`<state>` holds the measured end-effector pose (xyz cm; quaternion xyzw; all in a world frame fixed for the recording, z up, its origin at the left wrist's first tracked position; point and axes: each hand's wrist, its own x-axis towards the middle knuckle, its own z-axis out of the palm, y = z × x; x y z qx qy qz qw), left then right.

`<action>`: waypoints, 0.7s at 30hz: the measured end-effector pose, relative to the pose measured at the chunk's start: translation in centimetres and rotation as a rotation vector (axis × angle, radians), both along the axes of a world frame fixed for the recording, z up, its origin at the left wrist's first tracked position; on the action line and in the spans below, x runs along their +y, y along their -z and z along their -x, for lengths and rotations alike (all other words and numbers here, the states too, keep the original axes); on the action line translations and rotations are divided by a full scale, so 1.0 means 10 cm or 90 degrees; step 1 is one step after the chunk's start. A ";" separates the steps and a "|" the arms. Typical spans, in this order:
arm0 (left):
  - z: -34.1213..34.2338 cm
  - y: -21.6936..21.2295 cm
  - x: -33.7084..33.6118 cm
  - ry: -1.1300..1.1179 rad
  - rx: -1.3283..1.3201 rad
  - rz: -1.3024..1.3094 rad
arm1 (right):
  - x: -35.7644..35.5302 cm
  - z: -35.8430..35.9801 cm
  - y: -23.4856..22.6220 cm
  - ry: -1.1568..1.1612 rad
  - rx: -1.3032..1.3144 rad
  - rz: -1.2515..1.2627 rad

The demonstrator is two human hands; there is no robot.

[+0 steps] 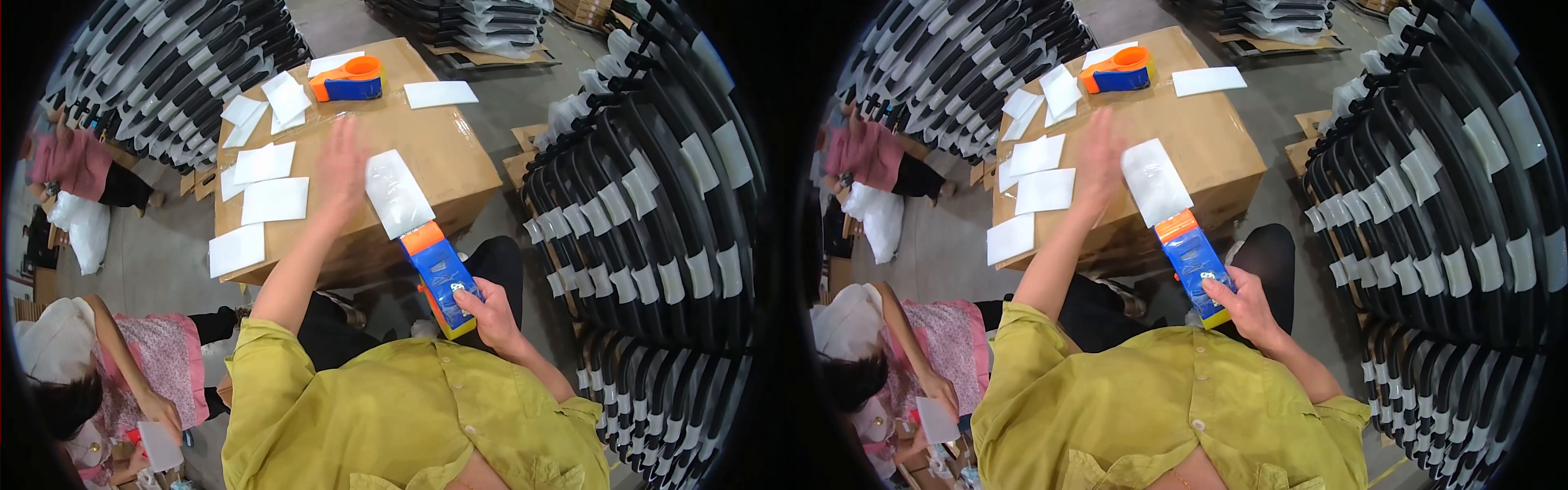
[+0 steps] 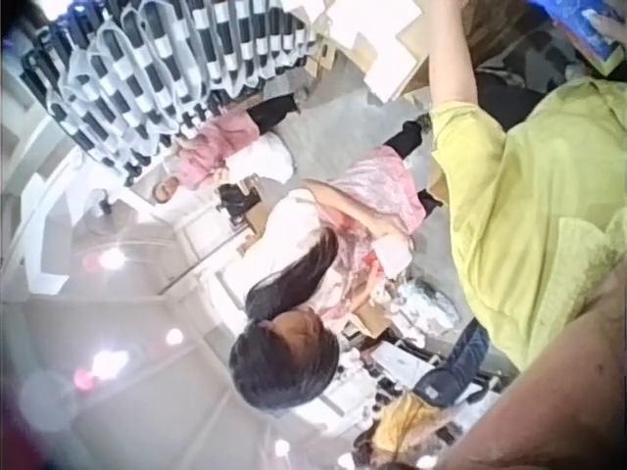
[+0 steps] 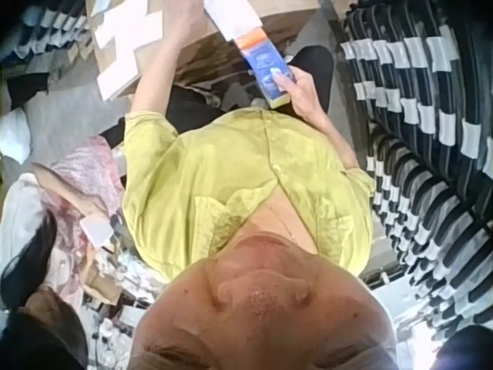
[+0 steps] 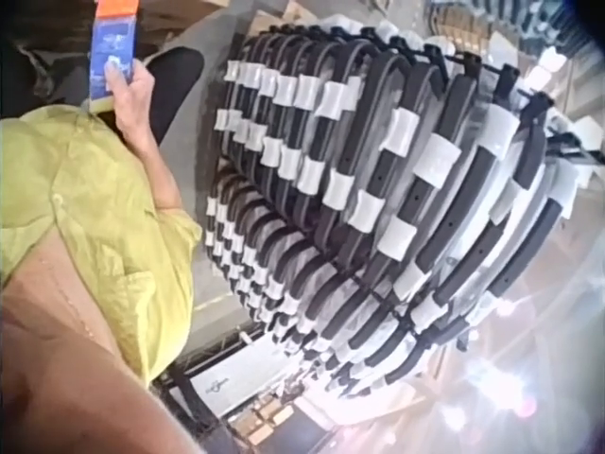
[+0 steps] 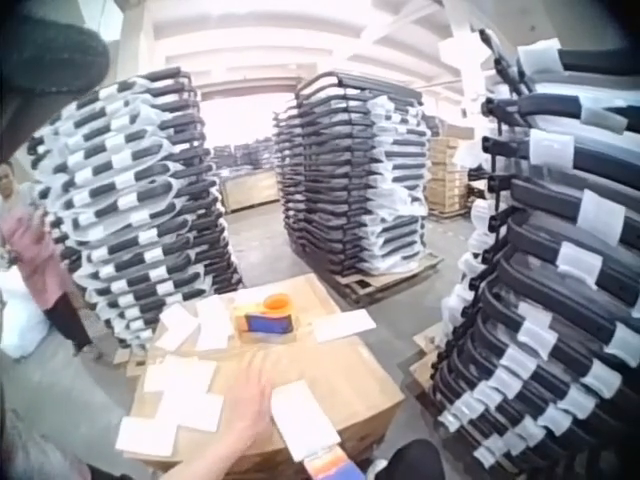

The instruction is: Apply adhesive white labels to the top of a cardboard shipping box.

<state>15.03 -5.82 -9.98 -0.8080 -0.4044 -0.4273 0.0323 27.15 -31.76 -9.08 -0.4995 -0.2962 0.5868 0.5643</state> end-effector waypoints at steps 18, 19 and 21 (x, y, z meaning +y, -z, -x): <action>-0.02 0.01 -1.02 0.279 -0.736 1.071 | -0.59 -0.17 0.08 -0.063 -0.073 0.019; -0.02 -0.05 -1.02 0.267 -0.754 1.055 | -0.61 -0.17 0.04 -0.055 -0.061 0.025; -0.06 -0.18 -1.17 0.357 -0.595 0.954 | -0.68 -0.24 0.13 -0.043 -0.034 0.039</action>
